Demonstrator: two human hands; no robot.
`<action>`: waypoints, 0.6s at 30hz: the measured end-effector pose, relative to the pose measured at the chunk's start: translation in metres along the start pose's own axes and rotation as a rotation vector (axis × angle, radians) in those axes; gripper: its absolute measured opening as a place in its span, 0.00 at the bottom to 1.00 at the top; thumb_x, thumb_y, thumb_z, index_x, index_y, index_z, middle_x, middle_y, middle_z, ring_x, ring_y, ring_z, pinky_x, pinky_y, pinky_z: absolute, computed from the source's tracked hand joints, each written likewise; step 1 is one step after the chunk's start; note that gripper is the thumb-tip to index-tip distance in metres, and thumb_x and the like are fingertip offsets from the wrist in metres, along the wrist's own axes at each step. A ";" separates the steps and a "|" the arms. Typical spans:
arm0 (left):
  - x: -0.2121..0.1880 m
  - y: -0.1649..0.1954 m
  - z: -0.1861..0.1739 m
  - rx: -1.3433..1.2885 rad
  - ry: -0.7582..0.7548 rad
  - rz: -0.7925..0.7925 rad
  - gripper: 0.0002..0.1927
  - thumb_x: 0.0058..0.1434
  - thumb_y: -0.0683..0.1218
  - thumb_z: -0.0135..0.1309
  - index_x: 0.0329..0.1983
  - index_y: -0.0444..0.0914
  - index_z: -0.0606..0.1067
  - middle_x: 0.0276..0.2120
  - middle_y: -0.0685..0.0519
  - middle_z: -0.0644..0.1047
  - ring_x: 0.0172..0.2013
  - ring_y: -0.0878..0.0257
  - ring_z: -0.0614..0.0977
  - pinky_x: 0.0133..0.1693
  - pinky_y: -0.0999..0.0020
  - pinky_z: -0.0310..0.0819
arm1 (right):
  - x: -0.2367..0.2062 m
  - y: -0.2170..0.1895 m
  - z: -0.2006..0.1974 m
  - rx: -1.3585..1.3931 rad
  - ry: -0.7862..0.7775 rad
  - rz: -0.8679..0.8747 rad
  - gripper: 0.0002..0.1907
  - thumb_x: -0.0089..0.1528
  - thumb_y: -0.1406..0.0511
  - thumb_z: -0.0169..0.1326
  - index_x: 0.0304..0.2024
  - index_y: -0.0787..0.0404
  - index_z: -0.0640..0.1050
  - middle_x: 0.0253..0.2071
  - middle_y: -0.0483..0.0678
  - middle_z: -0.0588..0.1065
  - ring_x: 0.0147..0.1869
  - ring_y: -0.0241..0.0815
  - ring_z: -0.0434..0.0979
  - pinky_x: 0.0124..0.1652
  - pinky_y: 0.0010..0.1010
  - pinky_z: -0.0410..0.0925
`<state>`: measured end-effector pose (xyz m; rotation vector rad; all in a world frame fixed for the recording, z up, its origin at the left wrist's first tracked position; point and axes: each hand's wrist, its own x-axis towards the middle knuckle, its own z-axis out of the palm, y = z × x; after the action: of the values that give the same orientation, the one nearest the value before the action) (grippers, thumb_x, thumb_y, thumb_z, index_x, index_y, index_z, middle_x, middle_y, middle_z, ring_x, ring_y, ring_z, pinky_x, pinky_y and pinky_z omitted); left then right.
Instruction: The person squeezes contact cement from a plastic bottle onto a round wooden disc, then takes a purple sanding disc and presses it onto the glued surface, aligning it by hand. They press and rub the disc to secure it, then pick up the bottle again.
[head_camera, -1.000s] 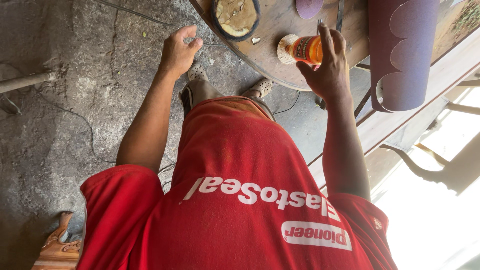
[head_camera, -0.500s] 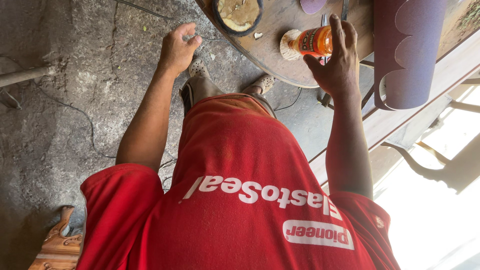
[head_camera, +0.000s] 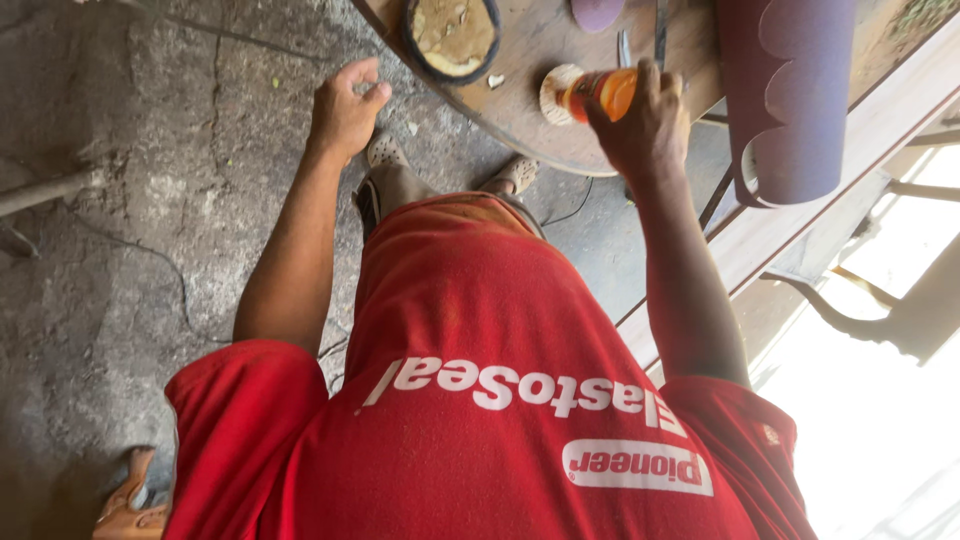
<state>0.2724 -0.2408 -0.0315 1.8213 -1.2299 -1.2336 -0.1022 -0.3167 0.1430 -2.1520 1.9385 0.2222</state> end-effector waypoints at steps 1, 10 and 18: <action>0.002 0.002 0.000 -0.009 -0.002 -0.005 0.22 0.68 0.48 0.59 0.63 0.38 0.74 0.57 0.47 0.79 0.55 0.53 0.82 0.56 0.55 0.77 | 0.000 0.000 0.000 0.011 0.009 0.028 0.41 0.62 0.47 0.69 0.63 0.66 0.67 0.53 0.67 0.70 0.52 0.63 0.78 0.46 0.49 0.75; -0.006 0.005 -0.009 -0.034 -0.014 -0.103 0.22 0.69 0.48 0.57 0.64 0.38 0.73 0.58 0.46 0.77 0.51 0.54 0.82 0.53 0.56 0.79 | -0.005 0.003 -0.001 0.143 0.053 -0.042 0.47 0.62 0.49 0.68 0.71 0.66 0.61 0.58 0.69 0.72 0.60 0.67 0.75 0.57 0.54 0.68; -0.010 0.003 -0.016 -0.042 0.006 -0.148 0.22 0.69 0.48 0.56 0.64 0.38 0.72 0.58 0.46 0.77 0.51 0.56 0.82 0.52 0.56 0.80 | -0.005 0.000 -0.007 0.111 0.076 -0.077 0.51 0.62 0.48 0.70 0.74 0.64 0.58 0.62 0.69 0.70 0.64 0.66 0.72 0.58 0.53 0.67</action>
<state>0.2847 -0.2329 -0.0192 1.9123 -1.0740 -1.3226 -0.1033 -0.3143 0.1508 -2.1865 1.8561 0.0183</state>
